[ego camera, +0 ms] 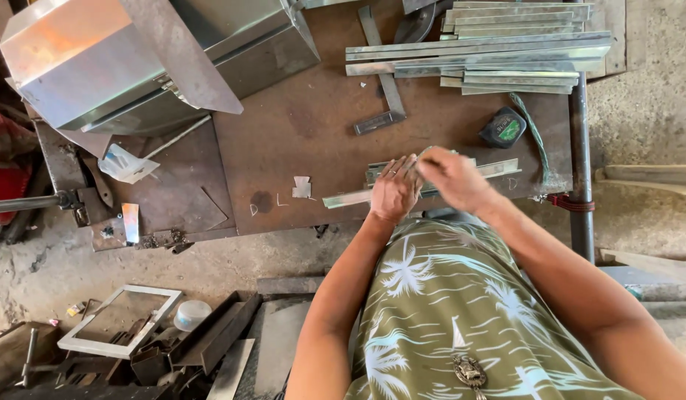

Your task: Collecting several thin metal strips and bundling them together using wire.

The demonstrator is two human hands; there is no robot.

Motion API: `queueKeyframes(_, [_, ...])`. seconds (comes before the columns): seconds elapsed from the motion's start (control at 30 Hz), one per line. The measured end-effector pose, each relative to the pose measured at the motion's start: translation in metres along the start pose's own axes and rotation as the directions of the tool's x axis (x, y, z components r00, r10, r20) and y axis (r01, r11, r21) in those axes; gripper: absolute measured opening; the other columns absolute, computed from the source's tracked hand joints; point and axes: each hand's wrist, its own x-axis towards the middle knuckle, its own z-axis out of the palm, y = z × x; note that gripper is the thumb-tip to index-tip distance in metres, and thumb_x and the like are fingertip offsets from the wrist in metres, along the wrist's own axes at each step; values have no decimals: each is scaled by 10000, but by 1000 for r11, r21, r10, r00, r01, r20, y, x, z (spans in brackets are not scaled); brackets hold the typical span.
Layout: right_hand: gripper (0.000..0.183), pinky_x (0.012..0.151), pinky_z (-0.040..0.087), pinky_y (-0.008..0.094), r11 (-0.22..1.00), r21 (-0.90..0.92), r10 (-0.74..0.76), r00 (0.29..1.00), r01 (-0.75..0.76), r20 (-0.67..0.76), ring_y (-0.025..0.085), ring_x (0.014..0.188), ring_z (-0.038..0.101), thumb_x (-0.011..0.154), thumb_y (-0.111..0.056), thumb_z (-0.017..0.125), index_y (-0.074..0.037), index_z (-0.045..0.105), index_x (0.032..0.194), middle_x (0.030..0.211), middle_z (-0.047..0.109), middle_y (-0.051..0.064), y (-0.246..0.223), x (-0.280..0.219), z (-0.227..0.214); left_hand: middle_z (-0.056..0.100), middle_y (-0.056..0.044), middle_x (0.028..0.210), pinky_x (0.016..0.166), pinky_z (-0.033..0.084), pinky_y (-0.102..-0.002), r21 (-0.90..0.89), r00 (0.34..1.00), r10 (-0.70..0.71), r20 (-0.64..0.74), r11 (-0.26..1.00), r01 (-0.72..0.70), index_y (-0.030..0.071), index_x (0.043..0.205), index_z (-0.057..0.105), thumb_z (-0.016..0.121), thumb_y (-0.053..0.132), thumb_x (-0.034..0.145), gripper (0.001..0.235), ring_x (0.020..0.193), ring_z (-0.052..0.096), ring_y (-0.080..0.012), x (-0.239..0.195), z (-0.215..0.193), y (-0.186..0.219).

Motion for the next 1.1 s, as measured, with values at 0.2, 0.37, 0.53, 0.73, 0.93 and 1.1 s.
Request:
queueKeyframes(0.2, [700, 1105, 391, 392, 905, 114, 423, 838, -410, -345, 278, 1336, 495, 1018, -545, 475, -9, 455, 1467, 1450, 521, 195, 23, 15, -45, 634, -177, 1403, 1157, 445, -478, -11, 999, -7, -49, 1000, 7, 41, 1310, 628, 715, 168, 880, 457, 1279, 623, -344, -1, -9, 10])
queueKeyframes(0.37, [922, 1248, 211, 406, 937, 168, 338, 914, -306, -222, 308, 1544, 276, 1019, -680, 326, 69, 308, 1557, 1649, 312, 219, 59, 30, -18, 615, -178, 1423, 1168, 426, -481, 12, 999, -37, 0, 999, 37, 47, 1336, 621, 710, 168, 873, 487, 1304, 595, -350, 1, -17, 18])
queueKeyframes(0.53, [789, 1149, 363, 421, 772, 495, 468, 884, -399, -18, 272, 1456, 399, 993, -640, 368, -80, 377, 1549, 1576, 430, 178, 74, 32, -21, 619, -178, 1382, 1136, 424, -477, 32, 999, -55, 0, 998, 55, 75, 1320, 638, 723, 212, 861, 486, 1269, 595, -357, 5, -18, 21])
queueKeyframes(0.73, [522, 1078, 444, 418, 861, -443, -232, 968, 251, 97, 370, 1340, 530, 914, -203, 691, -13, 609, 1393, 1501, 541, 199, 14, 10, -19, 701, -149, 1270, 1062, 472, -445, -44, 992, -123, -4, 991, 123, 69, 1221, 690, 689, 247, 950, 324, 1200, 630, -329, 14, -6, 6])
queueKeyframes(0.93, [315, 822, 528, 355, 940, -342, 62, 989, -13, 131, 308, 948, 693, 1033, -307, 608, -62, 737, 1183, 1042, 741, 143, 7, 27, 16, 743, -88, 1165, 1061, 493, -410, 62, 943, -227, 242, 974, 218, 102, 1132, 713, 617, 335, 1018, 276, 1184, 664, -275, 15, 1, -2])
queueKeyframes(1.1, [376, 788, 518, 355, 962, 221, 137, 984, -160, 117, 220, 826, 660, 1100, -274, 561, 30, 713, 938, 812, 700, 122, 28, 24, 14, 664, -181, 1297, 1046, 433, -467, 80, 973, -115, 201, 992, 101, 18, 1358, 504, 676, 556, 823, 778, 1222, 603, -353, 22, -59, 27])
